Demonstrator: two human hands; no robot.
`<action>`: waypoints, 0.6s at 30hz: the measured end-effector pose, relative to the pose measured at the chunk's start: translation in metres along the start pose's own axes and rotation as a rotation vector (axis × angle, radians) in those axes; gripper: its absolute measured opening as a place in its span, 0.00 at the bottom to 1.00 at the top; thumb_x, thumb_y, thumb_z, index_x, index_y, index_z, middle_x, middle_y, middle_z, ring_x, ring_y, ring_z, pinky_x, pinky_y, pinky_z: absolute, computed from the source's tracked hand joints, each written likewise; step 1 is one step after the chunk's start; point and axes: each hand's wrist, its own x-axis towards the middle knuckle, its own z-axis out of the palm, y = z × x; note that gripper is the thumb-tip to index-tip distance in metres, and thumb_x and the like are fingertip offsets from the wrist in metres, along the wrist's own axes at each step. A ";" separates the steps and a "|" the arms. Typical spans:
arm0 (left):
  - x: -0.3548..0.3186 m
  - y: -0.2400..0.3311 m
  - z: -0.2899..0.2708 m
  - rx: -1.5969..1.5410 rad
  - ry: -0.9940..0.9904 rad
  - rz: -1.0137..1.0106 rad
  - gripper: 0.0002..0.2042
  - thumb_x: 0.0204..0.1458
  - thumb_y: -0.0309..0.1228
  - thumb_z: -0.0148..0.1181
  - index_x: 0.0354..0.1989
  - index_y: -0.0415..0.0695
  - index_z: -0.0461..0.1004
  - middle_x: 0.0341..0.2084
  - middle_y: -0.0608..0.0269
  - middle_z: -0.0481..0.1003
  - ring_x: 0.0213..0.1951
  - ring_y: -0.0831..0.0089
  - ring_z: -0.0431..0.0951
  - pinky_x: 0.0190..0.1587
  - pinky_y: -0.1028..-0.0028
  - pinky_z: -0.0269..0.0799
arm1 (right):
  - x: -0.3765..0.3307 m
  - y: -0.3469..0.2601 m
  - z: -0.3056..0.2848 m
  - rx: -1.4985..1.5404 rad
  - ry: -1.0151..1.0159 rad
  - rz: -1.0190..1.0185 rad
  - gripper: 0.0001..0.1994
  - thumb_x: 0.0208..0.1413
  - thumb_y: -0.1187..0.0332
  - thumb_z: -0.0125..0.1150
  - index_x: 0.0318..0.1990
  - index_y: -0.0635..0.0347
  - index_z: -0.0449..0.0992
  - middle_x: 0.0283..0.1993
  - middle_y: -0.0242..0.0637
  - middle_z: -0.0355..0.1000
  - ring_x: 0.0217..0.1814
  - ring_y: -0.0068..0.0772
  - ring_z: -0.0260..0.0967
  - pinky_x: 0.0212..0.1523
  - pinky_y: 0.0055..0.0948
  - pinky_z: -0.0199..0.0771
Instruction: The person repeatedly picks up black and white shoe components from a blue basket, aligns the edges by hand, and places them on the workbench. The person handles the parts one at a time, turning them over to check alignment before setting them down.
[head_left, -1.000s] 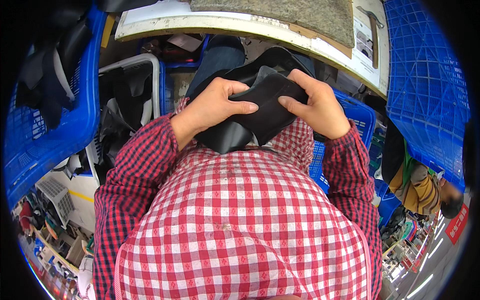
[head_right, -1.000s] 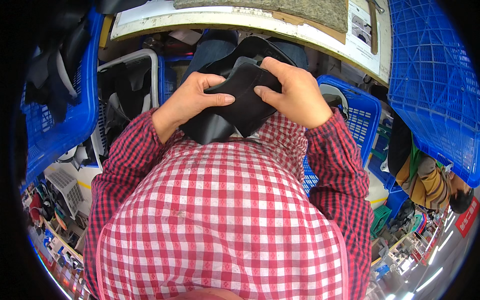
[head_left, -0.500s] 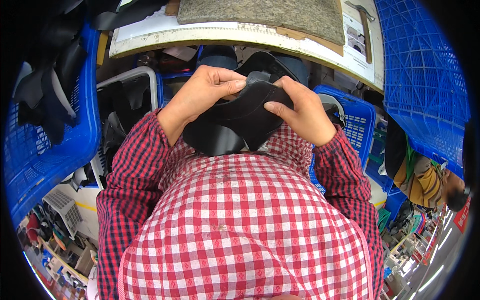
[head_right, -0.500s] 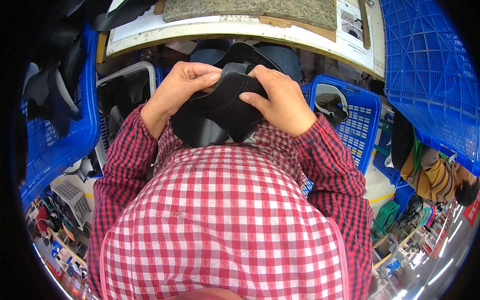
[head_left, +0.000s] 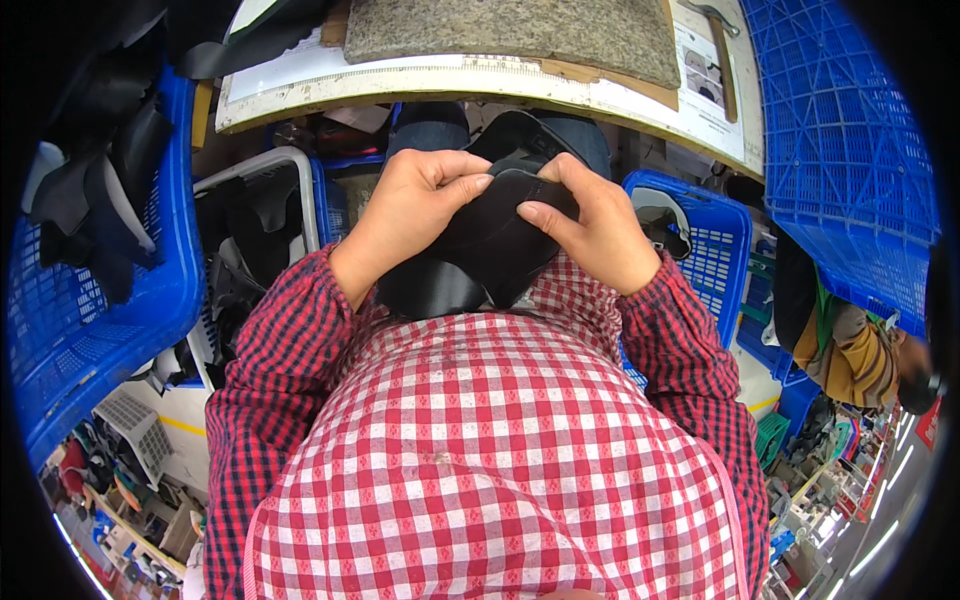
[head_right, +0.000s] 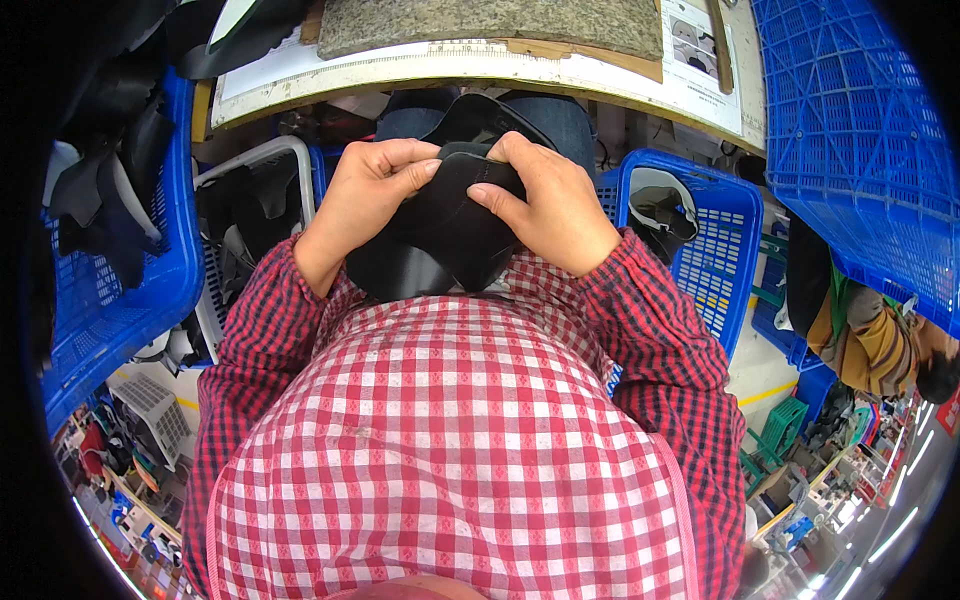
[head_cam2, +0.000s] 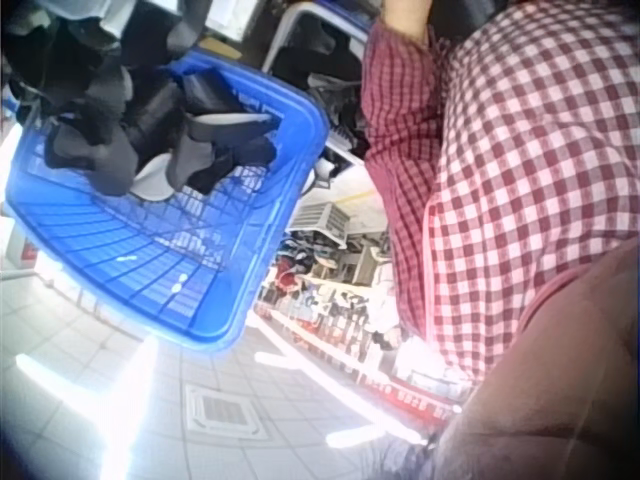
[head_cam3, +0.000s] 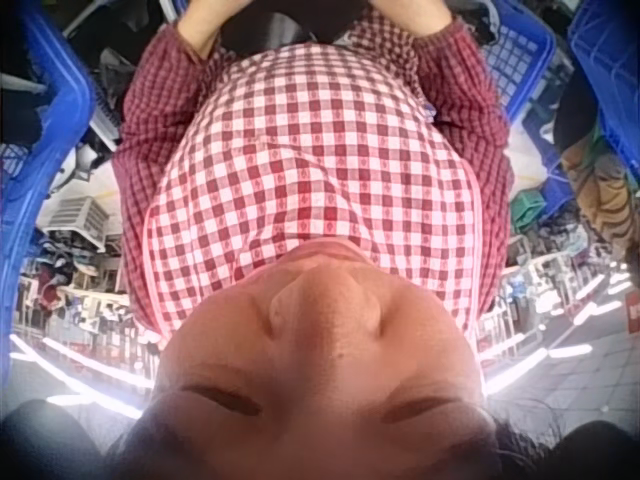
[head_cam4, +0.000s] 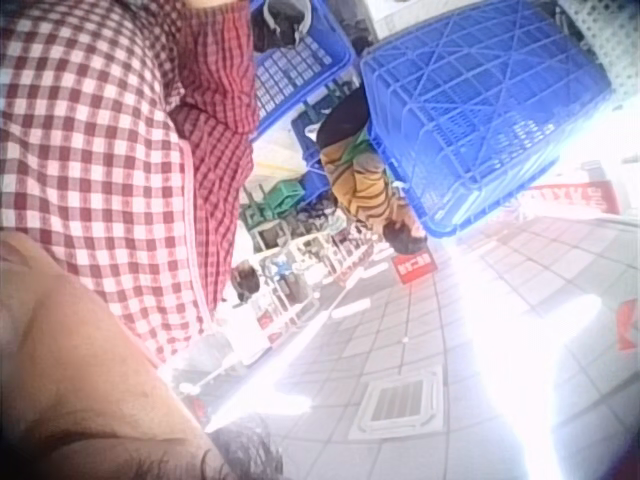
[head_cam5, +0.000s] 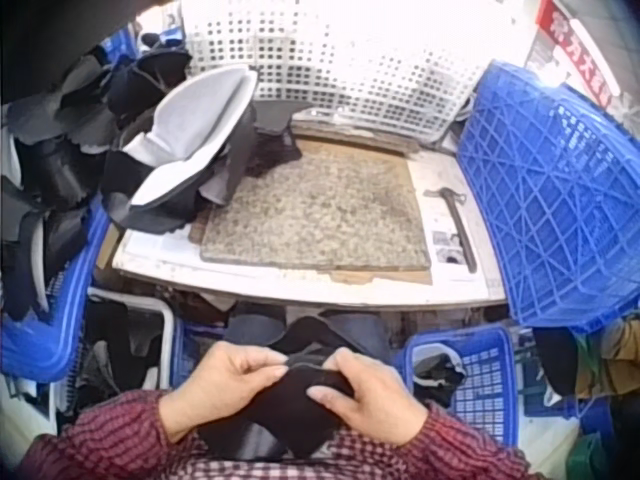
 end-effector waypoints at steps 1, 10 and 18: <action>0.000 0.000 0.001 0.049 0.012 0.024 0.09 0.64 0.23 0.63 0.49 0.33 0.84 0.36 0.67 0.84 0.35 0.84 0.80 0.40 0.81 0.77 | 0.000 0.000 0.000 0.005 0.001 0.000 0.14 0.60 0.66 0.73 0.45 0.62 0.75 0.37 0.43 0.75 0.37 0.40 0.76 0.40 0.32 0.76; 0.002 0.003 0.000 0.244 0.001 0.162 0.10 0.62 0.21 0.62 0.49 0.32 0.83 0.36 0.61 0.86 0.37 0.80 0.82 0.43 0.78 0.79 | -0.001 0.003 0.003 0.002 0.036 0.022 0.20 0.58 0.67 0.76 0.49 0.63 0.70 0.37 0.44 0.76 0.41 0.41 0.79 0.42 0.33 0.77; 0.014 -0.014 -0.005 -0.052 0.061 -0.103 0.10 0.60 0.26 0.67 0.45 0.31 0.84 0.27 0.67 0.82 0.28 0.84 0.75 0.32 0.78 0.72 | -0.004 -0.004 0.002 0.129 0.051 0.021 0.25 0.54 0.64 0.77 0.53 0.61 0.69 0.43 0.45 0.77 0.48 0.54 0.79 0.46 0.40 0.79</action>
